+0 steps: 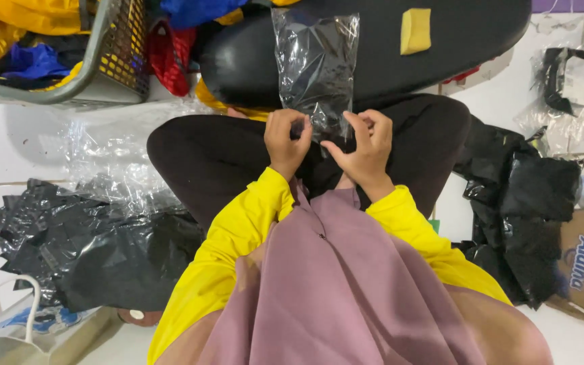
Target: Cleaning a black fabric item with a sponge and then packing it into plastic bags for shipping.
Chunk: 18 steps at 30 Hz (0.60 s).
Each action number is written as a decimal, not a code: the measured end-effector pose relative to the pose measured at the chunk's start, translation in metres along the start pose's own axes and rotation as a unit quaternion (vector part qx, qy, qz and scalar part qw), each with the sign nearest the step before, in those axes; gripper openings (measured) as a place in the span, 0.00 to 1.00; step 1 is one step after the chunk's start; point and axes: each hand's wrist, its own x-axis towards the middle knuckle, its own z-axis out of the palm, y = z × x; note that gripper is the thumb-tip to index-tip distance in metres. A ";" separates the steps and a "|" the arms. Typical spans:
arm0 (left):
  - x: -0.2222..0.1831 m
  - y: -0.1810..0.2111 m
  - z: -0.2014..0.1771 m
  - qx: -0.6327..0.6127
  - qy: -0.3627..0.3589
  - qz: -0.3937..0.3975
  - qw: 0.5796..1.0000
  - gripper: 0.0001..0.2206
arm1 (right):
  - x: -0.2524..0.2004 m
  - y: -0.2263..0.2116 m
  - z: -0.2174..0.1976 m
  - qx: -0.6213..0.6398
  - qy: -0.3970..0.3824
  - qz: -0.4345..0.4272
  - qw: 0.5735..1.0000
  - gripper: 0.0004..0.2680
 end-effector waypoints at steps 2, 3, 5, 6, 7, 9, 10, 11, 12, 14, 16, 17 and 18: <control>0.005 0.003 -0.001 0.052 -0.050 -0.009 0.997 0.13 | -0.015 0.017 0.024 0.000 -0.008 0.013 1.000 0.23; 0.002 0.001 -0.003 0.054 -0.052 -0.011 0.997 0.13 | -0.015 0.015 0.023 0.001 -0.011 0.015 1.000 0.23; -0.003 -0.002 -0.008 0.095 -0.122 -0.027 0.988 0.19 | -0.015 0.012 0.021 0.025 -0.008 0.055 0.998 0.10; -0.004 -0.005 -0.013 0.096 -0.122 -0.027 0.988 0.19 | -0.015 0.018 0.019 0.026 -0.009 0.055 0.998 0.10; -0.005 -0.007 -0.017 0.120 -0.151 -0.011 0.981 0.18 | -0.015 0.025 0.017 0.056 -0.002 0.070 0.996 0.10; -0.003 -0.007 -0.029 0.141 -0.182 0.005 0.973 0.17 | -0.013 0.035 0.006 0.084 0.005 0.088 0.993 0.10; 0.001 -0.005 -0.038 0.123 -0.204 0.015 0.971 0.17 | -0.010 0.038 0.000 0.119 -0.008 0.090 0.989 0.09; 0.005 -0.003 -0.046 0.104 -0.225 0.024 0.968 0.17 | -0.008 0.041 -0.007 0.154 -0.021 0.091 0.984 0.08; 0.012 0.003 -0.056 0.105 -0.227 0.024 0.968 0.17 | -0.005 0.040 -0.017 0.155 -0.021 0.093 0.983 0.08; 0.027 0.015 -0.075 0.009 -0.288 0.027 0.957 0.14 | 0.001 0.037 -0.035 0.250 -0.146 0.086 0.953 0.08; 0.030 0.005 -0.087 0.011 -0.300 0.029 0.953 0.16 | 0.000 0.050 -0.047 0.244 -0.147 0.080 0.955 0.09; 0.031 0.000 -0.093 0.012 -0.311 0.033 0.950 0.18 | -0.001 0.056 -0.053 0.238 -0.149 0.072 0.957 0.11; 0.035 -0.010 -0.095 0.012 -0.312 0.030 0.949 0.18 | -0.001 0.064 -0.053 0.239 -0.151 0.074 0.956 0.11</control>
